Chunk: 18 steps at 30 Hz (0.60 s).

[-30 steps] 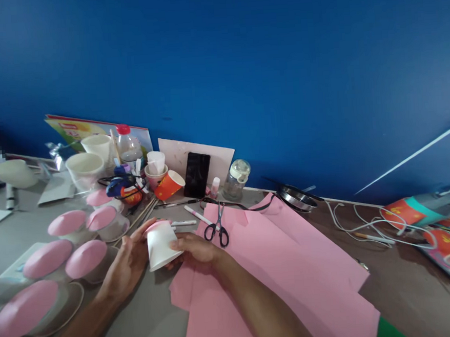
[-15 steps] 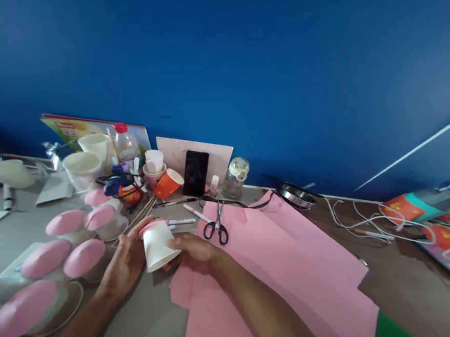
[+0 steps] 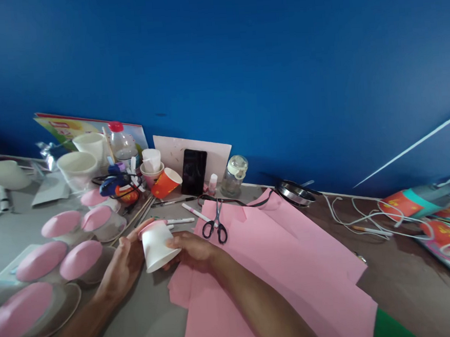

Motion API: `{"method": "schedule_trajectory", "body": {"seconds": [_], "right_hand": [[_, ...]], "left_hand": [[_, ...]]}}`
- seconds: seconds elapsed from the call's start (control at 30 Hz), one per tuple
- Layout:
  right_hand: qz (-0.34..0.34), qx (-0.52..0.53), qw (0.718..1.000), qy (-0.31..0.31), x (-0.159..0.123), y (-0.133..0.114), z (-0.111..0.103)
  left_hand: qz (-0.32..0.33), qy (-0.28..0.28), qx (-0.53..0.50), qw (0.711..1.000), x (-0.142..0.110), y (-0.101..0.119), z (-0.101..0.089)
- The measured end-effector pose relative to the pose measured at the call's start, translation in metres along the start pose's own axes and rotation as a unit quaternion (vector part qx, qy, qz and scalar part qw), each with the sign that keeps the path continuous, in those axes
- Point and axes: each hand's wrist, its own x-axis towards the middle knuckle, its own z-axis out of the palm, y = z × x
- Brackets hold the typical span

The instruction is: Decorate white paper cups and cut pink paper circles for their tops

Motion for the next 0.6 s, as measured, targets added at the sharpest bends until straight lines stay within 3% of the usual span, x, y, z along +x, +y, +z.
{"method": "schedule_trajectory", "body": {"seconds": [0.23, 0.6], "right_hand": [[-0.005, 0.049, 0.999, -0.011, -0.001, -0.003, 0.003], [-0.048, 0.079, 0.996, 0.007, -0.002, -0.008, 0.001]], "left_hand": [[0.02, 0.005, -0.045, 0.999, 0.003, 0.007, 0.008], [-0.006, 0.016, -0.013, 1.0, 0.003, -0.004, 0.006]]}}
